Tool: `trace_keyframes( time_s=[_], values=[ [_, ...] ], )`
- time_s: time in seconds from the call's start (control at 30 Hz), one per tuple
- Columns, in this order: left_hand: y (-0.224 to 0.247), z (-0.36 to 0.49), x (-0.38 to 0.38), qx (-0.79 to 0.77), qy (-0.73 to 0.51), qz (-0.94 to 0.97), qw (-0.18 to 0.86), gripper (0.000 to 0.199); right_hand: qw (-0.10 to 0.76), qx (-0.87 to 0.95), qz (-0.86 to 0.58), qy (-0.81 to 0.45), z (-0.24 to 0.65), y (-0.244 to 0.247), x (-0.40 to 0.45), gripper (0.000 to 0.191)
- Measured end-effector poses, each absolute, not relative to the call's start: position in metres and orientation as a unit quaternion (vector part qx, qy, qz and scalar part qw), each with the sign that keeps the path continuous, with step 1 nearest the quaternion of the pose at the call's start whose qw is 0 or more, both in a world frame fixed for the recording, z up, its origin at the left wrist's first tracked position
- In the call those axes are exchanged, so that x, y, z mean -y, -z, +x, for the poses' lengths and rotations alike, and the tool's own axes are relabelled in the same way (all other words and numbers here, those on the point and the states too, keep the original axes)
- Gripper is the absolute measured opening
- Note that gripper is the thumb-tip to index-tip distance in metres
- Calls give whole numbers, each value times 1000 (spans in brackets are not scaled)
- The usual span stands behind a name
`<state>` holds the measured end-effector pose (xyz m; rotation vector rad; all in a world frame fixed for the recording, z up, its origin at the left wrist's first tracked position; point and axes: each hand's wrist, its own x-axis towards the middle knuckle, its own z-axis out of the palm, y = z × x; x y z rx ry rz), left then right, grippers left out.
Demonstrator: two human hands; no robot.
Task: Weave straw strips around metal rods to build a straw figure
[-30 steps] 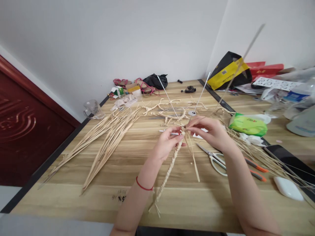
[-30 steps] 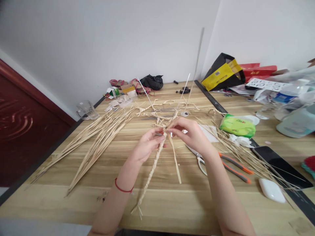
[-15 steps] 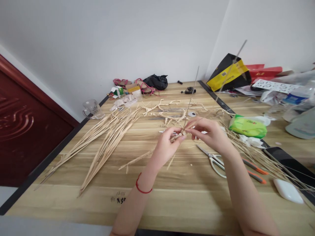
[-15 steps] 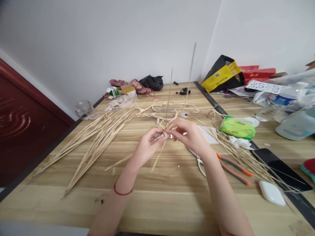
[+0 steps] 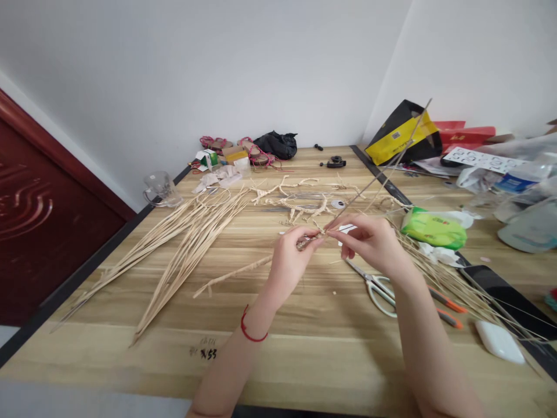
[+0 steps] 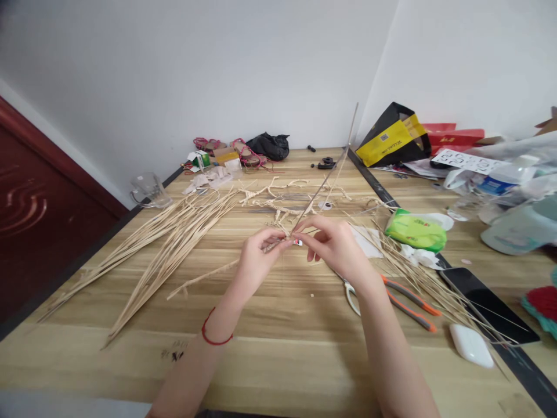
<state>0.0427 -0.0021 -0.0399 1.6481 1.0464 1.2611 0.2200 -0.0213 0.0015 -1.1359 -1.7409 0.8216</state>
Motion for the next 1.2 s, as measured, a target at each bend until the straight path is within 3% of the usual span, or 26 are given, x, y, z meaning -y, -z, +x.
trace_keyframes(
  time_s=[0.27, 0.6, 0.8, 1.03, 1.2],
  values=[
    [41, 41, 1, -409, -493, 659, 395, 15, 438, 713, -458, -299, 219, 3, 15, 27],
    [26, 35, 4, -397, -472, 700, 360, 22, 501, 645, -446, -366, 217, 3, 16, 22],
    [28, 38, 4, -397, -505, 687, 339, 17, 490, 656, -436, -375, 218, 2, 17, 21],
    [31, 36, 1, -406, -487, 671, 384, 16, 517, 689, -426, -275, 223, -6, 25, 12],
    [29, 35, 2, -409, -472, 706, 335, 12, 565, 688, -413, -191, 215, -2, 18, 4]
  ],
)
